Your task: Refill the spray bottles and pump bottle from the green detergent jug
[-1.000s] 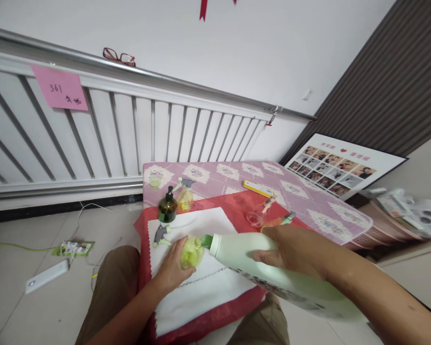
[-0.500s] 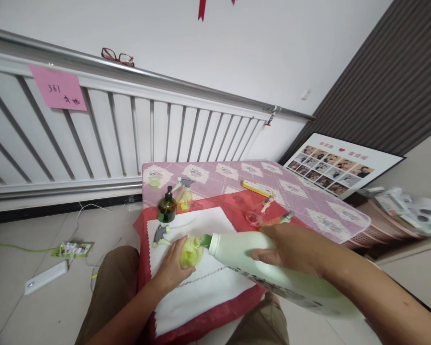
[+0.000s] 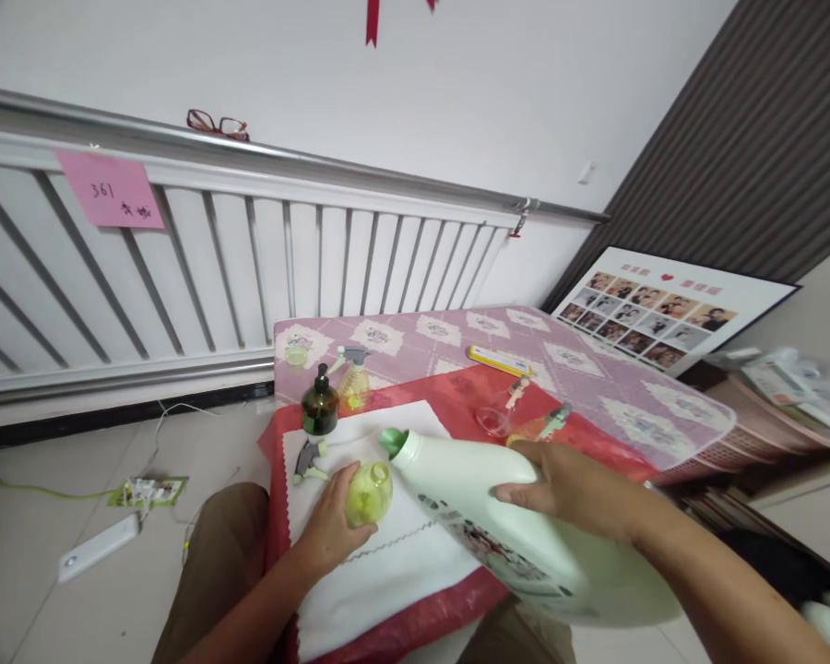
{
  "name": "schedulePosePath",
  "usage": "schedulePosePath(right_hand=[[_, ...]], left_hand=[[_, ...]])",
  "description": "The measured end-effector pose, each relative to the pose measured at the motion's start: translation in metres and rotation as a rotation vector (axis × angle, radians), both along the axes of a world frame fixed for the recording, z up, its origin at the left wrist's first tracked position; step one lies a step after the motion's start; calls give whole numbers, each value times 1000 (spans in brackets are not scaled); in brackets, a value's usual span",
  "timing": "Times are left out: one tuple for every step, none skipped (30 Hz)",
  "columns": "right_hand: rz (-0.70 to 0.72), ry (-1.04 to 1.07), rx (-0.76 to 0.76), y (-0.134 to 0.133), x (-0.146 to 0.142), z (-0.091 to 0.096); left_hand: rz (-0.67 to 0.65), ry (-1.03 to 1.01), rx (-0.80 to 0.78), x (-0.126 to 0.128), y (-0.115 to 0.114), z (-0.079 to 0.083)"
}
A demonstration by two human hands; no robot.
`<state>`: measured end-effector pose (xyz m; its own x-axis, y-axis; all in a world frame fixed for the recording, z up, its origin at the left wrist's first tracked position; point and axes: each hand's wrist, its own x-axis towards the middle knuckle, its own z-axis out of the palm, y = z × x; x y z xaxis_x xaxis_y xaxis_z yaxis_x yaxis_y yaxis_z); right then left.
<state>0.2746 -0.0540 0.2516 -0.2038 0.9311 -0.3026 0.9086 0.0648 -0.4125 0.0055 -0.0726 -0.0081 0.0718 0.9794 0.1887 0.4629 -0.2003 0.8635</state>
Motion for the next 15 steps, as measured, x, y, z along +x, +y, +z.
schedulePosePath(right_hand=[[-8,86,-51,3,4,-2],[-27,163,-75,6,7,-5],[-69,218,-56,9,9,-9],[-133,246,5,11,11,-14],[-192,252,78,13,12,-20],[-246,247,159,15,11,-27],[-298,238,238,18,10,-36],[-350,238,315,20,8,-46],[-395,256,378,23,6,-57],[-438,290,432,25,4,-68],[-478,334,490,27,1,-81],[-502,375,522,28,-2,-94],[-535,405,555,28,-5,-107],[-572,431,580,27,-8,-119],[-607,456,595,25,-10,-130]], left_hand=[[1,2,-1,0,0,1],[1,5,-3,0,-1,2],[0,10,-5,0,-1,2],[-1,15,-8,1,-1,3],[-2,20,-11,1,-1,3],[0,23,-14,1,-1,3],[1,25,-16,1,-1,2],[4,28,-17,1,-1,1],[6,31,-18,2,-1,0],[6,34,-19,2,-1,-1],[4,36,-19,2,-1,-3],[1,37,-17,2,-1,-4],[2,37,-13,2,-1,-6],[4,36,-10,2,-2,-7],[9,35,-7,3,-2,-9]])
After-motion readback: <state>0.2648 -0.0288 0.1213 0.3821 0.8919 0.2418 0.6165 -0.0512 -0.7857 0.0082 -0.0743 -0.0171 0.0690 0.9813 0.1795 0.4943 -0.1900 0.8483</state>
